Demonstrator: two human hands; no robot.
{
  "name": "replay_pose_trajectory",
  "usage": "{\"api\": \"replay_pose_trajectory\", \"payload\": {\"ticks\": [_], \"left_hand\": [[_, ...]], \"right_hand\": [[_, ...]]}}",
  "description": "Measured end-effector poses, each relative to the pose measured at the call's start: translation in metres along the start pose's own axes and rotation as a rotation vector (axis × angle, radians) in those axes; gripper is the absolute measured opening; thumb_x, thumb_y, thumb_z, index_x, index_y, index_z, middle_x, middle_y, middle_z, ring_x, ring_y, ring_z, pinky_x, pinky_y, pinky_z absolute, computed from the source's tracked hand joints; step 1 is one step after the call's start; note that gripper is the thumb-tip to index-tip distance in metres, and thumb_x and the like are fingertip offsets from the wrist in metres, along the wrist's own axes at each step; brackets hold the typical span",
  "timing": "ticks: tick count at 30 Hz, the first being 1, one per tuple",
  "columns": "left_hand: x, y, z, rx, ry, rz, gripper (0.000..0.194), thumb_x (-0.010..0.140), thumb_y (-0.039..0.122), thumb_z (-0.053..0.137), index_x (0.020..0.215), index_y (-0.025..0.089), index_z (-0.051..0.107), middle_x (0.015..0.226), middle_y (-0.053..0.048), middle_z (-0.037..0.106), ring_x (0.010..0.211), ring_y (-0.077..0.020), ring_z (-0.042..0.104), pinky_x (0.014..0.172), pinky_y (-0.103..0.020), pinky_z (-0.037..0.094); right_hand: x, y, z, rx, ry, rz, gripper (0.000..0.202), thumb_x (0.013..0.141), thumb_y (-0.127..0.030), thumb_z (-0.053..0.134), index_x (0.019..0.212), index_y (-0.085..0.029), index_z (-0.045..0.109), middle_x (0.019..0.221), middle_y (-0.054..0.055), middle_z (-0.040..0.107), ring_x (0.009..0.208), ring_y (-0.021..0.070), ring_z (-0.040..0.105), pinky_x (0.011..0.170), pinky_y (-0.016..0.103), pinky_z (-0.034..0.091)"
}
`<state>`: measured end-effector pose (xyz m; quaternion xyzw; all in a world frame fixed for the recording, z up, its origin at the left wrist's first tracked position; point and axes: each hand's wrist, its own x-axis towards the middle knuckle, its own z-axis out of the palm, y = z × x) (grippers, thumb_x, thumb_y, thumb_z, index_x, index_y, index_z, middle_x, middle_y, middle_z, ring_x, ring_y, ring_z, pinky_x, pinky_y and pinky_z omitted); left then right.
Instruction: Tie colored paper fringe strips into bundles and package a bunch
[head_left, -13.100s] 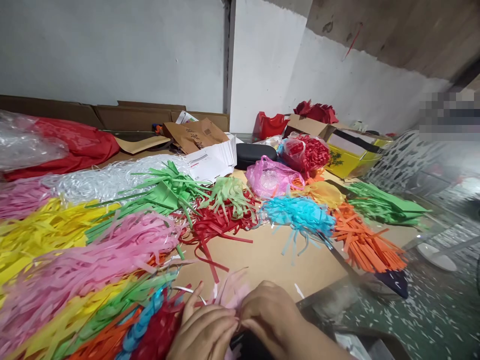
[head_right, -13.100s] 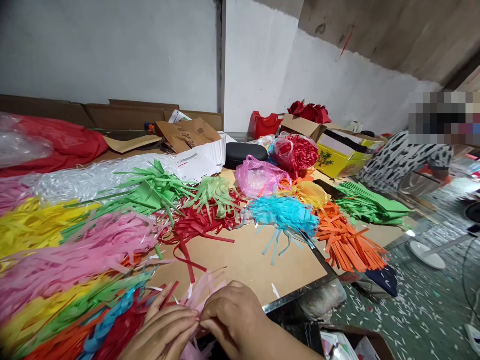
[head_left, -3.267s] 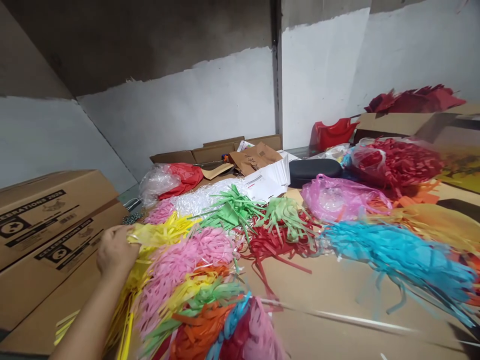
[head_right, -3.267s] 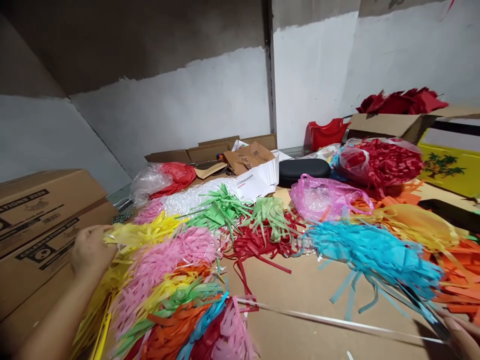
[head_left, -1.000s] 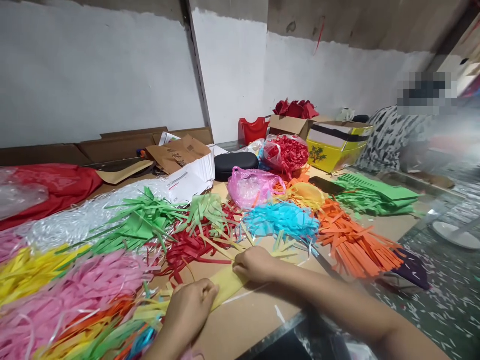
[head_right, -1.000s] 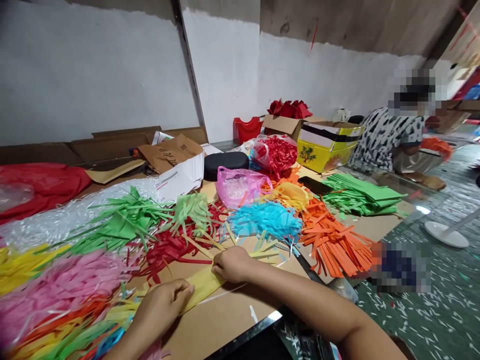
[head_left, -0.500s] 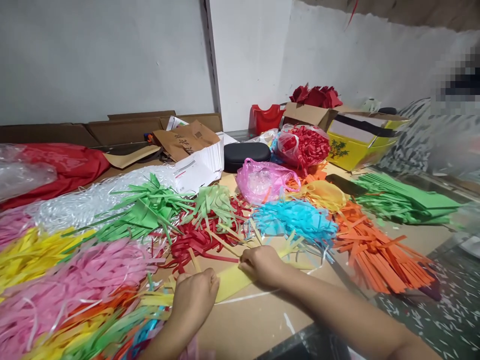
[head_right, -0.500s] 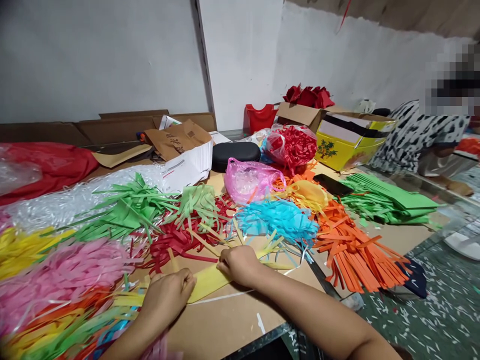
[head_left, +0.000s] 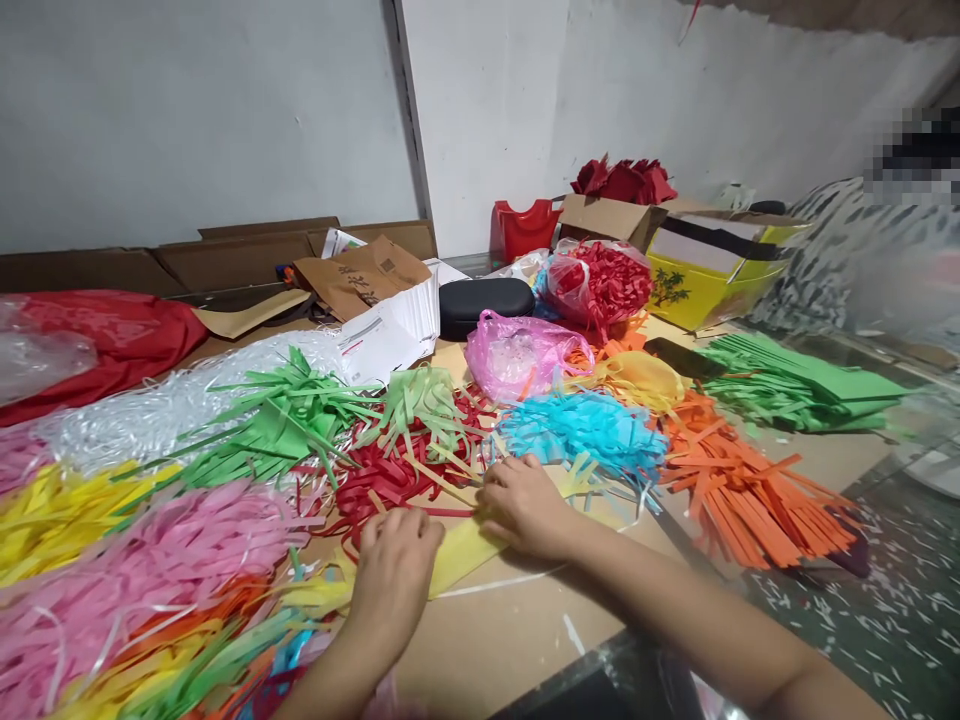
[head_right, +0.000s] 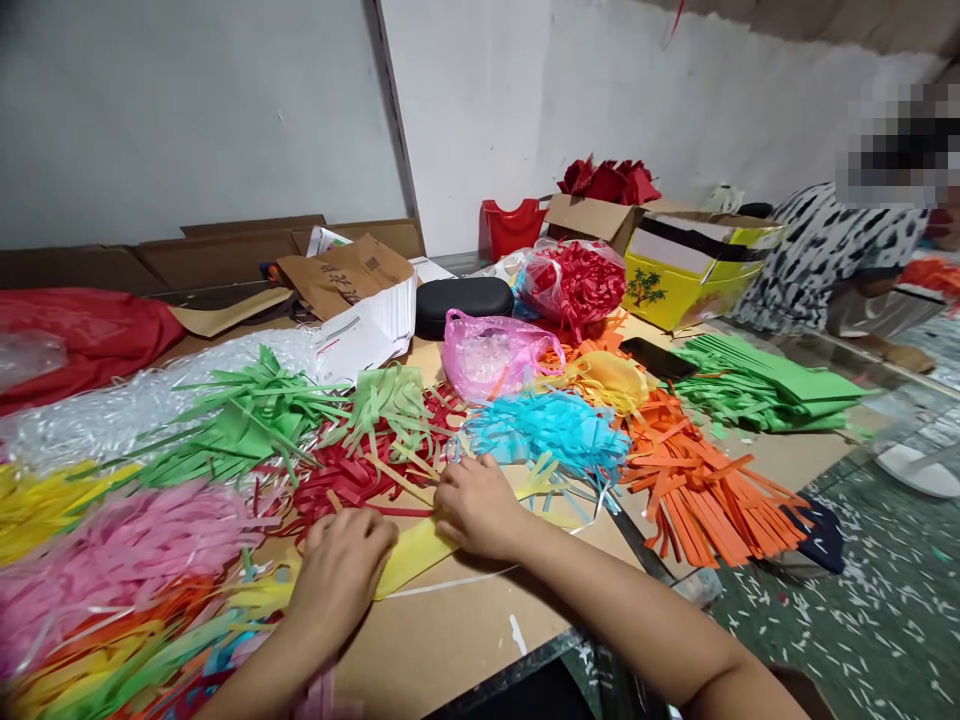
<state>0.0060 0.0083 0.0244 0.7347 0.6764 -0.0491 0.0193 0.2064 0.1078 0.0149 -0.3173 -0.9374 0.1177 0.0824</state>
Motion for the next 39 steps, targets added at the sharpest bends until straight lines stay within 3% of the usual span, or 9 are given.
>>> {"api": "replay_pose_trajectory", "payload": {"ticks": [2,4,9,13,16,19,24,35,39], "left_hand": [[-0.002,0.002,-0.003,0.004,0.003,0.105,0.025,0.094,0.016,0.048,0.093,0.025,0.071,0.105,-0.002,0.071,0.106,-0.0240,0.058,0.099,-0.043,0.033],[-0.004,0.005,-0.005,0.010,0.007,0.159,0.024,0.092,0.016,0.050,0.086,0.023,0.072,0.097,-0.003,0.071,0.101,-0.0236,0.058,0.101,-0.044,0.033],[-0.006,0.023,-0.005,0.054,0.072,0.123,0.033,0.091,0.035,0.050,0.091,0.012,0.074,0.090,-0.013,0.071,0.099,-0.0319,0.057,0.107,-0.056,0.026],[-0.007,0.029,0.002,0.056,0.085,0.068,0.027,0.089,0.018,0.047,0.091,0.012,0.073,0.090,-0.014,0.072,0.096,-0.0318,0.060,0.106,-0.058,0.027],[-0.012,0.020,0.009,0.041,0.075,0.068,0.031,0.091,0.012,0.042,0.090,0.015,0.073,0.090,-0.011,0.072,0.095,-0.0296,0.062,0.106,-0.059,0.025],[-0.017,0.004,0.014,-0.072,0.054,0.023,0.033,0.097,0.017,0.040,0.094,0.023,0.072,0.097,-0.005,0.073,0.100,-0.0250,0.063,0.107,-0.055,0.024],[-0.014,-0.016,0.018,-0.227,0.012,-0.076,0.035,0.100,0.032,0.040,0.088,0.028,0.073,0.099,0.000,0.075,0.104,-0.0226,0.062,0.097,-0.045,0.034],[-0.002,-0.011,0.022,-0.208,0.029,-0.171,0.035,0.094,0.030,0.044,0.074,0.022,0.072,0.089,-0.005,0.074,0.097,-0.0278,0.061,0.091,-0.048,0.034],[-0.004,-0.010,0.016,-0.196,0.067,-0.151,0.023,0.092,0.025,0.049,0.092,0.024,0.072,0.100,-0.005,0.073,0.103,-0.0269,0.060,0.094,-0.048,0.034]], "right_hand": [[-0.005,0.008,-0.004,-0.003,-0.030,-0.239,0.022,0.083,-0.042,0.072,0.091,-0.022,0.070,0.106,0.005,0.069,0.100,0.0239,0.053,0.084,0.037,0.029],[-0.007,0.014,-0.005,-0.022,-0.038,-0.363,0.017,0.087,-0.035,0.068,0.080,-0.020,0.068,0.095,0.005,0.069,0.093,0.0217,0.051,0.080,0.036,0.028],[-0.004,0.012,-0.003,0.070,0.002,-0.236,0.011,0.088,-0.023,0.062,0.080,-0.018,0.067,0.089,0.004,0.068,0.088,0.0198,0.052,0.080,0.035,0.029],[-0.007,0.002,-0.004,0.070,0.086,-0.274,0.025,0.081,-0.031,0.069,0.102,-0.018,0.067,0.102,0.007,0.069,0.097,0.0227,0.055,0.089,0.037,0.029],[-0.007,0.005,0.001,0.023,0.013,-0.315,0.014,0.091,-0.028,0.061,0.093,-0.018,0.070,0.089,0.006,0.071,0.088,0.0207,0.057,0.087,0.038,0.028],[-0.003,0.015,0.006,0.115,-0.069,-0.222,0.016,0.095,-0.030,0.062,0.087,-0.021,0.072,0.088,0.002,0.073,0.086,0.0173,0.060,0.083,0.034,0.028],[0.005,0.015,0.012,0.136,-0.030,-0.072,0.021,0.097,-0.027,0.055,0.087,-0.016,0.070,0.089,0.005,0.072,0.083,0.0181,0.059,0.076,0.032,0.028],[0.012,0.010,0.029,0.084,0.007,0.023,0.015,0.085,-0.021,0.055,0.079,-0.016,0.067,0.081,0.006,0.069,0.073,0.0176,0.056,0.072,0.033,0.028],[0.009,0.011,0.023,0.097,0.021,0.043,0.011,0.088,-0.021,0.057,0.091,-0.016,0.067,0.086,0.005,0.069,0.075,0.0181,0.057,0.074,0.032,0.030]]}}
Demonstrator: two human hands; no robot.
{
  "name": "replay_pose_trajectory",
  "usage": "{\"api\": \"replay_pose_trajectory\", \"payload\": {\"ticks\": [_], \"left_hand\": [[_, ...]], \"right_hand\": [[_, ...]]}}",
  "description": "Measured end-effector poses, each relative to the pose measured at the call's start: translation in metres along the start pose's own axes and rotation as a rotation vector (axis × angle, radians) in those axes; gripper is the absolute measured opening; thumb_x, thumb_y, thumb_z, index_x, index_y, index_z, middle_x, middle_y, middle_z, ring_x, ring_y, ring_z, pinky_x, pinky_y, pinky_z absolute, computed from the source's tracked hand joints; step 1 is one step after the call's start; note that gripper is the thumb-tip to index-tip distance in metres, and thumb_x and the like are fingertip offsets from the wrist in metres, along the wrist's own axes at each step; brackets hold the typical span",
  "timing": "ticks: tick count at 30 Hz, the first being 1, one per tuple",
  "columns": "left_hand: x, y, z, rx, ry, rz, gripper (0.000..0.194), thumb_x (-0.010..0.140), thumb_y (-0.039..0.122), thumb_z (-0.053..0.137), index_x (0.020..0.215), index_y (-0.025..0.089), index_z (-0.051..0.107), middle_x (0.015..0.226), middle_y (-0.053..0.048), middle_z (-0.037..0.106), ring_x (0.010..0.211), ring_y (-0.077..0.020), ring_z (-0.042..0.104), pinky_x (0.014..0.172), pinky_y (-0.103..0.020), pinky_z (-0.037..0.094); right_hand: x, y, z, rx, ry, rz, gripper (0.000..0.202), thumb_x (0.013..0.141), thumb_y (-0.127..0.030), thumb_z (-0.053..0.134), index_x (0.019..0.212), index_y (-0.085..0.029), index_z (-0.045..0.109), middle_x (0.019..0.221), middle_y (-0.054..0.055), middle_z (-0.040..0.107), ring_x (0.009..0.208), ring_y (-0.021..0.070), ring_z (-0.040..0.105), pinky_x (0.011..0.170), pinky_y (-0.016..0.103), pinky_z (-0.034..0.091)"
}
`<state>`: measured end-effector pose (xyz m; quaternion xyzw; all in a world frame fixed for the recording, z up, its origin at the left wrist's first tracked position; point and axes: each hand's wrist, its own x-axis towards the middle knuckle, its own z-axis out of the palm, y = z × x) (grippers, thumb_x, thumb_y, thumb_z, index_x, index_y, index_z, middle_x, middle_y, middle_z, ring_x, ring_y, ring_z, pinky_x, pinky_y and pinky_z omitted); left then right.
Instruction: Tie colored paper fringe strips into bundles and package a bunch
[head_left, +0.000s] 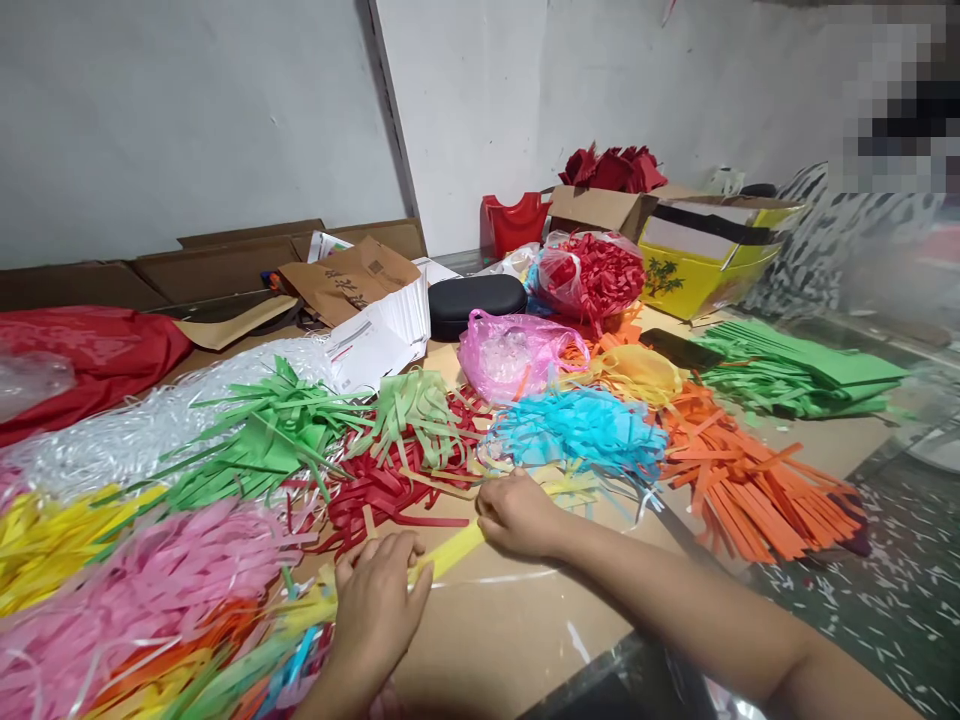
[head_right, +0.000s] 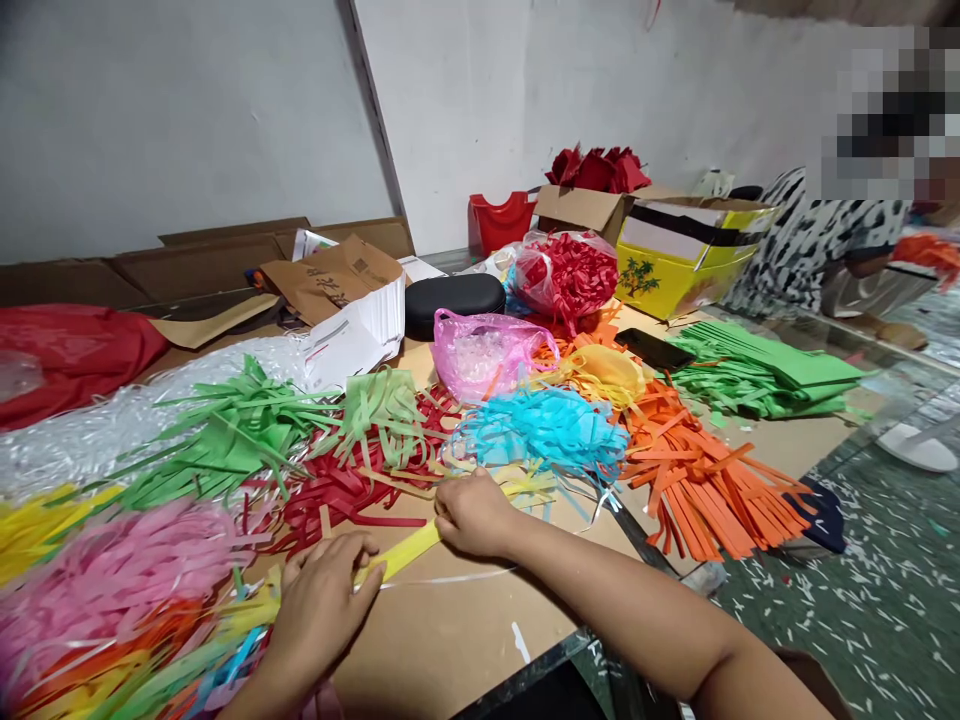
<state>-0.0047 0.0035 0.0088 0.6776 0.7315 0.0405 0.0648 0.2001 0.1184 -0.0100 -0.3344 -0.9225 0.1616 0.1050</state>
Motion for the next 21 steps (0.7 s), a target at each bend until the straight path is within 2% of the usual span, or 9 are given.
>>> {"api": "replay_pose_trajectory", "payload": {"ticks": [3,6,10,13,15,17,19,21], "left_hand": [[-0.005,0.006,-0.006,0.082,0.044,0.145,0.031,0.090,0.014,0.049,0.098,0.031,0.073,0.103,-0.003,0.072,0.110,-0.0270,0.057,0.104,-0.053,0.026],[-0.008,0.015,-0.009,0.228,0.084,0.290,0.027,0.086,0.013,0.051,0.094,0.025,0.074,0.099,-0.007,0.072,0.107,-0.0310,0.056,0.107,-0.060,0.021],[-0.004,0.026,-0.007,0.272,0.117,0.297,0.023,0.089,0.025,0.051,0.090,0.017,0.073,0.092,-0.011,0.071,0.100,-0.0319,0.057,0.105,-0.059,0.026],[0.000,0.027,-0.003,0.272,0.134,0.279,0.023,0.087,0.017,0.050,0.089,0.016,0.072,0.089,-0.012,0.071,0.095,-0.0311,0.058,0.100,-0.058,0.031],[0.000,0.026,0.000,0.260,0.145,0.273,0.023,0.087,0.014,0.049,0.087,0.016,0.072,0.088,-0.011,0.071,0.094,-0.0312,0.059,0.098,-0.057,0.033],[-0.003,0.022,0.003,0.243,0.152,0.278,0.025,0.089,0.012,0.048,0.086,0.017,0.072,0.087,-0.010,0.072,0.095,-0.0306,0.060,0.099,-0.057,0.032],[-0.008,0.016,0.006,0.224,0.157,0.281,0.026,0.091,0.010,0.049,0.090,0.018,0.073,0.090,-0.008,0.073,0.097,-0.0289,0.061,0.102,-0.056,0.029],[-0.013,0.008,0.009,0.191,0.163,0.278,0.025,0.091,0.010,0.052,0.096,0.021,0.073,0.093,-0.004,0.074,0.100,-0.0263,0.061,0.103,-0.054,0.027]], "right_hand": [[-0.006,0.003,-0.012,0.008,-0.011,-0.143,0.019,0.090,-0.033,0.066,0.103,-0.020,0.067,0.107,0.006,0.068,0.098,0.0222,0.057,0.085,0.035,0.031],[-0.009,0.006,-0.022,-0.043,-0.020,-0.333,0.016,0.093,-0.036,0.064,0.095,-0.021,0.069,0.119,0.006,0.065,0.111,0.0244,0.051,0.092,0.039,0.029],[-0.009,0.005,-0.024,0.001,0.003,-0.281,0.015,0.097,-0.027,0.056,0.093,-0.019,0.068,0.114,0.006,0.068,0.107,0.0215,0.052,0.090,0.037,0.030],[-0.010,-0.002,-0.020,0.024,0.071,-0.237,0.011,0.093,-0.029,0.062,0.097,-0.020,0.067,0.116,0.005,0.066,0.109,0.0227,0.052,0.092,0.037,0.030],[-0.012,-0.008,-0.014,-0.049,0.132,-0.272,0.020,0.092,-0.033,0.062,0.107,-0.021,0.065,0.119,0.008,0.065,0.111,0.0255,0.050,0.094,0.041,0.028],[-0.012,-0.011,-0.006,-0.159,0.139,-0.337,0.019,0.096,-0.032,0.055,0.107,-0.020,0.066,0.108,0.010,0.068,0.104,0.0254,0.050,0.093,0.042,0.027],[-0.011,-0.008,-0.002,-0.243,0.099,-0.375,0.022,0.100,-0.026,0.047,0.095,-0.019,0.068,0.091,0.008,0.070,0.092,0.0231,0.050,0.087,0.041,0.027],[-0.010,-0.001,-0.003,-0.243,0.065,-0.368,0.025,0.100,-0.025,0.049,0.087,-0.020,0.069,0.085,0.007,0.070,0.088,0.0215,0.049,0.083,0.040,0.026]]}}
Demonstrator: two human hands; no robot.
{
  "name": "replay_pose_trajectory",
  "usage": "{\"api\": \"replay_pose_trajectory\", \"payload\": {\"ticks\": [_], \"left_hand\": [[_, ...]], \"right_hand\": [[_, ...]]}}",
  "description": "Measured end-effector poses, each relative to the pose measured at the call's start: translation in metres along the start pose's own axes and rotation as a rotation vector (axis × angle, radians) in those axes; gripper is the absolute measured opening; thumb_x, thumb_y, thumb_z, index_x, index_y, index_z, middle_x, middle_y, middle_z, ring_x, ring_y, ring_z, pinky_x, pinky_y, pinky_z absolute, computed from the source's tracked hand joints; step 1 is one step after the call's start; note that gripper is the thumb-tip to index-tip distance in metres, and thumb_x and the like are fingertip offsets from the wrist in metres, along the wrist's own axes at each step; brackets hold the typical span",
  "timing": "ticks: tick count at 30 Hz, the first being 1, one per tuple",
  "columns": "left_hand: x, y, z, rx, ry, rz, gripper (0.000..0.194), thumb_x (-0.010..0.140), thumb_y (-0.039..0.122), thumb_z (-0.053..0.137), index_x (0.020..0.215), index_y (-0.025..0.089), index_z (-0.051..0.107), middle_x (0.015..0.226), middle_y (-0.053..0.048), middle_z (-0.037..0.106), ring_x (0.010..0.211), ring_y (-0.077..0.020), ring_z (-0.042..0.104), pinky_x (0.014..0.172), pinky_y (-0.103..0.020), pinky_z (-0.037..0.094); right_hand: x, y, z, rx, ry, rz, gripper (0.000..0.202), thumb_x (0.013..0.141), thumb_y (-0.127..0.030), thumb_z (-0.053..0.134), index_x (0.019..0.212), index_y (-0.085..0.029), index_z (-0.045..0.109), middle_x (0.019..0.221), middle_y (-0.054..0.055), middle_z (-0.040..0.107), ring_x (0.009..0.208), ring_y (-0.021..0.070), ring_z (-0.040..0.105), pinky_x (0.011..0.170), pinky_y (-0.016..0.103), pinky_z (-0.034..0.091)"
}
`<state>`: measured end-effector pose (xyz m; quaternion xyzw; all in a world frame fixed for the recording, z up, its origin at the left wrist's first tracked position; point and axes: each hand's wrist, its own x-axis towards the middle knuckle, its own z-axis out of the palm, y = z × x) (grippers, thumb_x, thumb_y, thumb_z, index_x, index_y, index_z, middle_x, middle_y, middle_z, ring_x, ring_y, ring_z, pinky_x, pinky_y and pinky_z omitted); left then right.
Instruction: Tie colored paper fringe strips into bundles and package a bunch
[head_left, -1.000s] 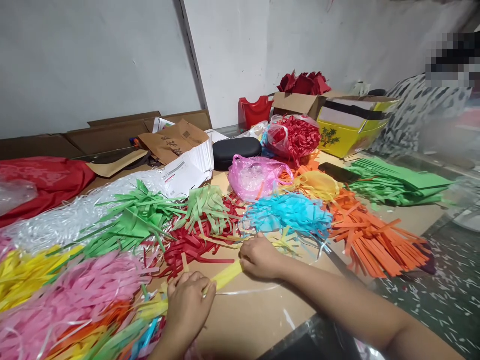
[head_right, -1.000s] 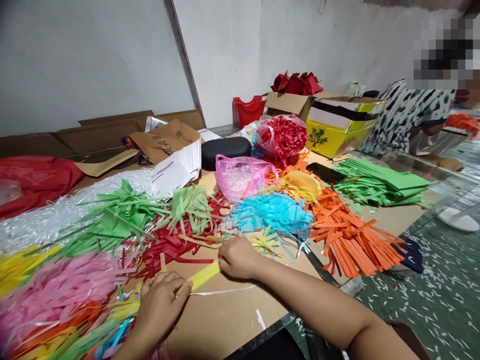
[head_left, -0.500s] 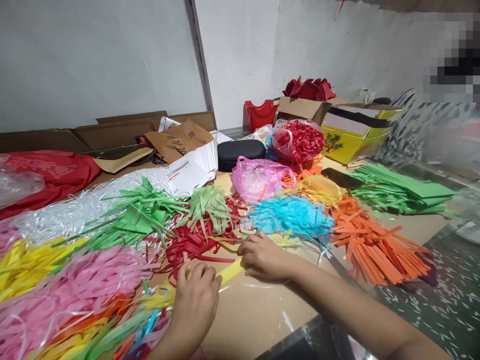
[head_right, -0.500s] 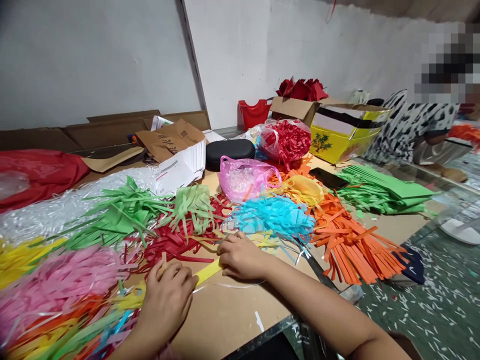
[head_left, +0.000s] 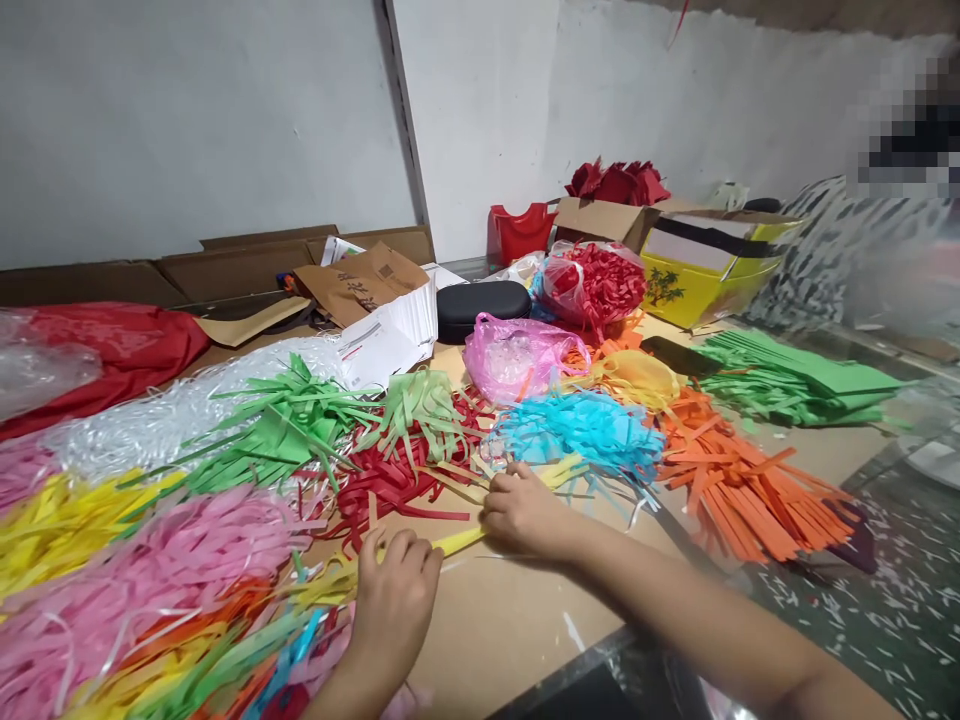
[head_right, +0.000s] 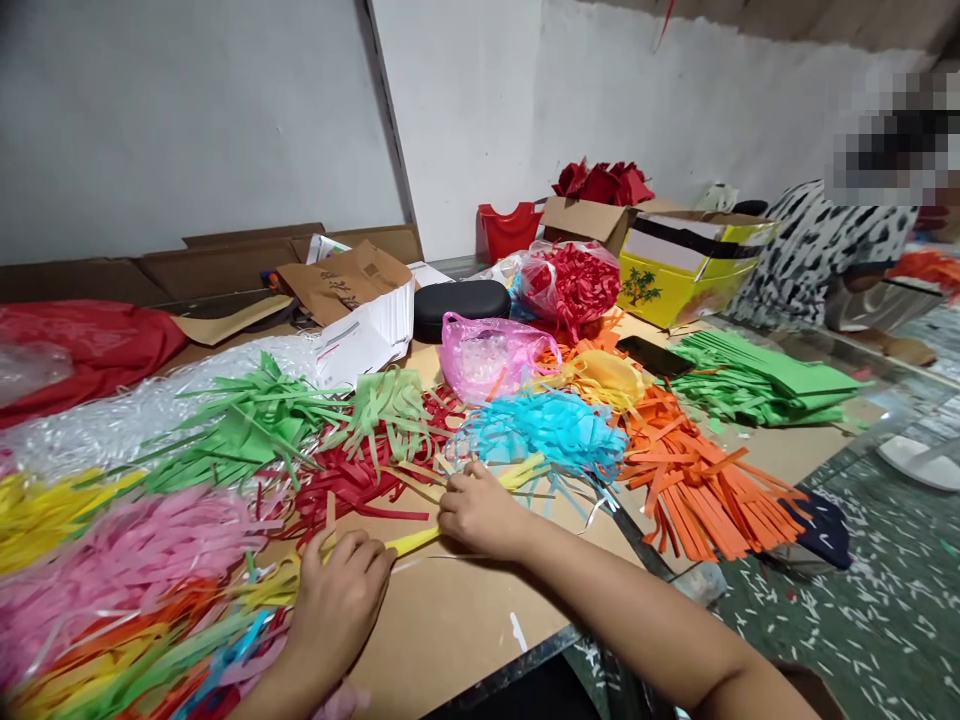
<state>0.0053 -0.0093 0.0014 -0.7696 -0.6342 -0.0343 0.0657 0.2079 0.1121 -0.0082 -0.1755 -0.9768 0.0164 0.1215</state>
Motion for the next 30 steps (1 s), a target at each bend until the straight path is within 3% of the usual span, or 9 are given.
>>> {"api": "replay_pose_trajectory", "payload": {"ticks": [3,7,11,15,19,24,27,30], "left_hand": [[-0.008,-0.010,0.004,-0.066,0.015,-0.017,0.021,0.094,0.017,0.054,0.097,0.026,0.073,0.092,0.000,0.074,0.097,-0.0218,0.063,0.099,-0.048,0.030],[-0.010,-0.013,0.005,-0.094,0.034,-0.026,0.022,0.094,0.018,0.052,0.093,0.025,0.072,0.093,-0.002,0.074,0.094,-0.0223,0.062,0.095,-0.046,0.032],[-0.008,-0.009,0.002,-0.099,0.007,-0.040,0.025,0.094,0.017,0.047,0.090,0.022,0.072,0.092,-0.003,0.074,0.096,-0.0254,0.061,0.099,-0.050,0.028],[-0.003,-0.012,0.004,-0.173,-0.099,-0.131,0.028,0.098,0.021,0.040,0.092,0.021,0.068,0.095,-0.003,0.072,0.098,-0.0240,0.061,0.094,-0.046,0.031],[0.004,-0.014,0.008,-0.161,-0.120,-0.153,0.033,0.098,0.022,0.035,0.085,0.019,0.065,0.088,-0.005,0.070,0.092,-0.0261,0.060,0.087,-0.044,0.033],[0.012,-0.012,0.012,-0.126,-0.095,-0.188,0.029,0.095,0.022,0.040,0.082,0.018,0.065,0.084,-0.007,0.070,0.089,-0.0281,0.062,0.086,-0.046,0.034],[0.012,-0.012,0.012,-0.121,-0.062,-0.199,0.023,0.094,0.020,0.044,0.089,0.018,0.066,0.088,-0.006,0.071,0.090,-0.0263,0.063,0.088,-0.046,0.035],[0.007,-0.013,0.010,-0.122,0.008,-0.120,0.022,0.090,0.014,0.052,0.097,0.027,0.069,0.098,-0.001,0.072,0.098,-0.0242,0.063,0.093,-0.046,0.033]], "right_hand": [[-0.004,0.010,-0.005,0.098,-0.011,0.026,0.020,0.098,-0.027,0.055,0.086,-0.023,0.071,0.093,0.005,0.073,0.091,0.0208,0.050,0.082,0.039,0.025],[-0.004,0.010,-0.011,0.167,0.032,0.053,0.015,0.095,-0.029,0.058,0.101,-0.024,0.071,0.104,0.006,0.071,0.098,0.0221,0.051,0.083,0.038,0.026],[-0.003,0.009,-0.009,0.228,-0.034,0.054,0.020,0.097,-0.029,0.057,0.089,-0.021,0.073,0.093,0.004,0.072,0.095,0.0204,0.053,0.083,0.037,0.025],[-0.002,0.012,-0.008,0.398,-0.061,0.210,0.013,0.092,-0.030,0.067,0.084,-0.022,0.074,0.090,0.001,0.072,0.093,0.0191,0.056,0.081,0.035,0.026],[0.000,0.008,-0.005,0.371,-0.044,0.345,0.009,0.083,-0.021,0.069,0.075,-0.017,0.071,0.089,0.004,0.069,0.090,0.0199,0.054,0.078,0.034,0.027],[0.003,0.003,0.001,0.340,-0.039,0.370,0.007,0.078,-0.019,0.068,0.071,-0.017,0.067,0.087,0.004,0.066,0.088,0.0197,0.051,0.076,0.034,0.026],[0.002,0.005,0.000,0.324,-0.022,0.379,0.002,0.080,-0.020,0.068,0.081,-0.018,0.067,0.088,0.004,0.066,0.088,0.0201,0.051,0.075,0.034,0.025],[-0.001,0.008,-0.001,0.275,0.020,0.214,0.007,0.090,-0.026,0.064,0.089,-0.022,0.069,0.098,0.003,0.069,0.096,0.0209,0.051,0.080,0.036,0.025]]}}
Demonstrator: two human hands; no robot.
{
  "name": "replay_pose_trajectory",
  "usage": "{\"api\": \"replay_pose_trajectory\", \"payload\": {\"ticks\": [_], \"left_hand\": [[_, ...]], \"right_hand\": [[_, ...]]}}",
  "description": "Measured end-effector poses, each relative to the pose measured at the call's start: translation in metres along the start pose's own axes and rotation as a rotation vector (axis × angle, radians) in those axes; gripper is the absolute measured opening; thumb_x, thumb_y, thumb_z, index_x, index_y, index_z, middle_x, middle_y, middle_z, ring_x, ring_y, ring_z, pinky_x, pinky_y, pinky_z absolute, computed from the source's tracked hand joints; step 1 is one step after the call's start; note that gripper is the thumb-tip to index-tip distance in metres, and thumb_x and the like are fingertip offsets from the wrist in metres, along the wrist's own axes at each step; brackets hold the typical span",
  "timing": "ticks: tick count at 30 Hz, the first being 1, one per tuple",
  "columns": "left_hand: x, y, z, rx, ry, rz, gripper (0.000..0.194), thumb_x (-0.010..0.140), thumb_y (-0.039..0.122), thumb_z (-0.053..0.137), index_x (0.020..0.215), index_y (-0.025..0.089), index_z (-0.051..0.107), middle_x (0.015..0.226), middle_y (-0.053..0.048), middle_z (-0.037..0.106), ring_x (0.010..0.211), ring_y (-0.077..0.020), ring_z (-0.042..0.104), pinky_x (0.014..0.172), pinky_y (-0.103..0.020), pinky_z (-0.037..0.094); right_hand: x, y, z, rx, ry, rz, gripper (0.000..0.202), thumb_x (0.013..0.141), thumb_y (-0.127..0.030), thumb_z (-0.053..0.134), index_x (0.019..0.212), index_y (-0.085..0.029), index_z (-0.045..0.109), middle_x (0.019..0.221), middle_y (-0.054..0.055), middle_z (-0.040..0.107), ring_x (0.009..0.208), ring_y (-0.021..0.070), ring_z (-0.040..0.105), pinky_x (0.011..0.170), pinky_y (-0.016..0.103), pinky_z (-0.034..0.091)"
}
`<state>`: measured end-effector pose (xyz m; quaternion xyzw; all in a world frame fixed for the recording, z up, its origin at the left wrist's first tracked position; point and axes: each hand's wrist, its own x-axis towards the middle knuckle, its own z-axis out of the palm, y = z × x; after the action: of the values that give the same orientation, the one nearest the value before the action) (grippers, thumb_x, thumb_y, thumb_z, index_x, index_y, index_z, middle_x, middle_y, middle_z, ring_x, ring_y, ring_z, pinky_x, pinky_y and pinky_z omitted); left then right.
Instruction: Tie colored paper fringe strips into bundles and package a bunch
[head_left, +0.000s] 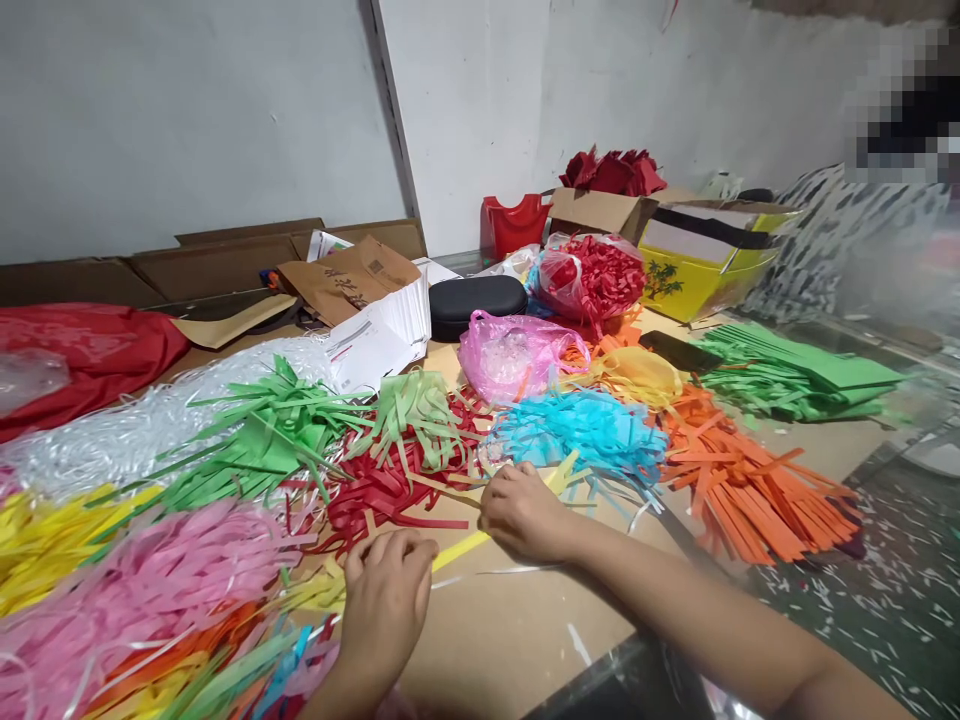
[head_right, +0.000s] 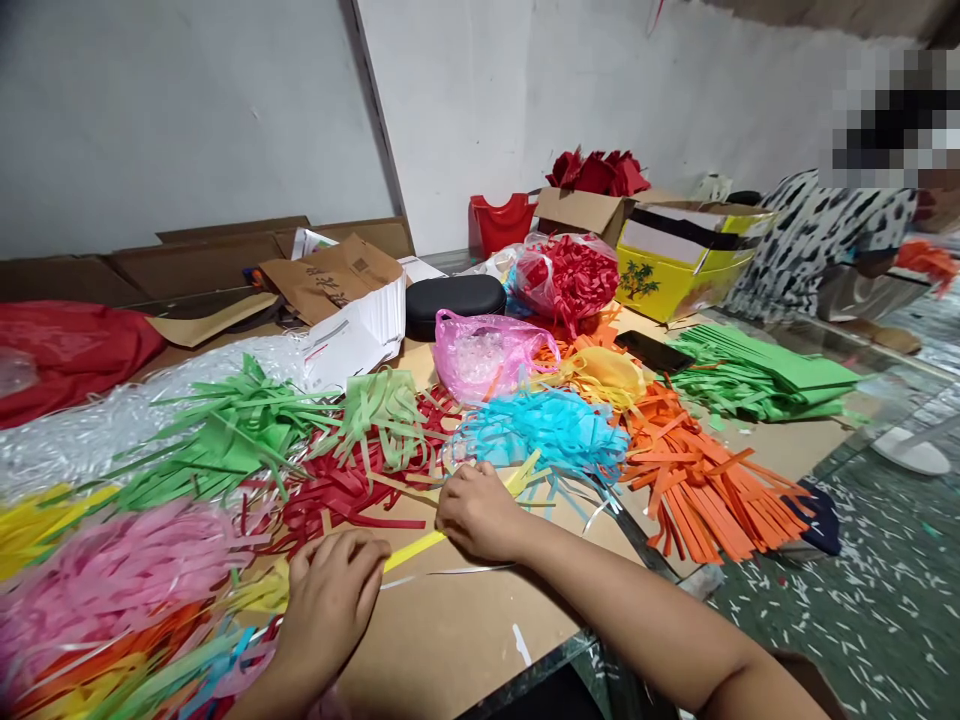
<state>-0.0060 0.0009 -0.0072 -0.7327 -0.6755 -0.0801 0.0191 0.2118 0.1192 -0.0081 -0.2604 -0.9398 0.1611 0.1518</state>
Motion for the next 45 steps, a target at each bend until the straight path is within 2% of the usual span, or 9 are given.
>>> {"api": "replay_pose_trajectory", "payload": {"ticks": [2,5,14,19,24,30,35,41,45], "left_hand": [[-0.003,0.001,0.000,0.009,0.092,0.115,0.026,0.085,0.010,0.058,0.095,0.030,0.071,0.097,0.001,0.072,0.098,-0.0247,0.062,0.096,-0.049,0.032],[-0.003,0.006,0.002,0.010,0.230,0.221,0.017,0.081,0.012,0.063,0.092,0.023,0.071,0.090,-0.001,0.073,0.092,-0.0257,0.062,0.099,-0.052,0.032],[0.004,0.011,0.008,0.061,0.321,0.255,0.013,0.087,0.012,0.058,0.082,0.018,0.069,0.079,-0.003,0.071,0.085,-0.0246,0.061,0.099,-0.053,0.032],[-0.005,0.008,0.013,0.075,0.309,0.276,0.027,0.091,0.005,0.046,0.087,0.015,0.070,0.082,-0.006,0.071,0.089,-0.0249,0.061,0.099,-0.051,0.032],[-0.013,-0.008,0.012,-0.023,0.238,0.258,0.027,0.091,0.007,0.050,0.097,0.022,0.072,0.086,-0.002,0.073,0.089,-0.0234,0.063,0.093,-0.046,0.038],[-0.007,-0.026,0.020,-0.173,0.130,0.136,0.011,0.089,0.028,0.065,0.081,0.027,0.073,0.081,0.003,0.074,0.078,-0.0161,0.067,0.071,-0.029,0.048],[-0.004,-0.017,0.018,-0.143,0.088,0.045,0.019,0.092,0.033,0.057,0.083,0.025,0.072,0.084,0.000,0.074,0.080,-0.0207,0.068,0.074,-0.034,0.046],[0.001,-0.003,0.009,-0.011,0.105,0.018,0.017,0.089,0.017,0.053,0.087,0.021,0.069,0.081,-0.003,0.072,0.079,-0.0234,0.065,0.072,-0.036,0.040],[0.000,0.001,0.005,0.043,0.127,0.202,0.030,0.089,0.010,0.053,0.104,0.030,0.070,0.089,0.000,0.072,0.087,-0.0222,0.064,0.082,-0.038,0.039]], "right_hand": [[-0.001,0.001,0.001,-0.071,0.028,-0.163,0.014,0.095,-0.030,0.060,0.088,-0.022,0.069,0.103,0.003,0.070,0.101,0.0213,0.050,0.085,0.039,0.025],[-0.001,0.001,0.005,-0.201,0.061,-0.274,0.020,0.100,-0.026,0.052,0.091,-0.018,0.068,0.101,0.006,0.071,0.101,0.0216,0.051,0.089,0.041,0.025],[0.001,-0.013,0.013,-0.269,0.153,-0.197,0.015,0.098,-0.026,0.053,0.098,-0.017,0.065,0.101,0.007,0.069,0.099,0.0225,0.052,0.092,0.042,0.027],[0.001,-0.014,0.023,-0.381,0.177,-0.298,0.021,0.098,-0.020,0.052,0.083,-0.016,0.067,0.079,0.005,0.067,0.085,0.0206,0.049,0.087,0.042,0.027],[0.000,0.006,0.009,-0.049,0.041,-0.135,0.016,0.093,-0.022,0.064,0.079,-0.019,0.071,0.084,0.004,0.072,0.088,0.0192,0.053,0.083,0.037,0.026],[0.004,0.017,0.001,0.124,-0.052,-0.041,0.005,0.084,-0.019,0.076,0.080,-0.019,0.072,0.084,-0.001,0.073,0.082,0.0144,0.061,0.078,0.029,0.031],[0.005,0.010,0.004,0.124,-0.059,0.034,0.007,0.087,-0.023,0.072,0.081,-0.020,0.072,0.085,0.000,0.072,0.085,0.0159,0.060,0.076,0.029,0.030],[0.004,-0.009,0.010,0.017,0.026,0.176,0.007,0.082,-0.016,0.063,0.085,-0.017,0.070,0.085,0.006,0.068,0.085,0.0213,0.052,0.075,0.034,0.025],[-0.001,-0.013,0.007,-0.075,0.033,-0.041,0.010,0.090,-0.023,0.060,0.088,-0.022,0.070,0.091,0.004,0.070,0.096,0.0220,0.050,0.083,0.039,0.025]]}}
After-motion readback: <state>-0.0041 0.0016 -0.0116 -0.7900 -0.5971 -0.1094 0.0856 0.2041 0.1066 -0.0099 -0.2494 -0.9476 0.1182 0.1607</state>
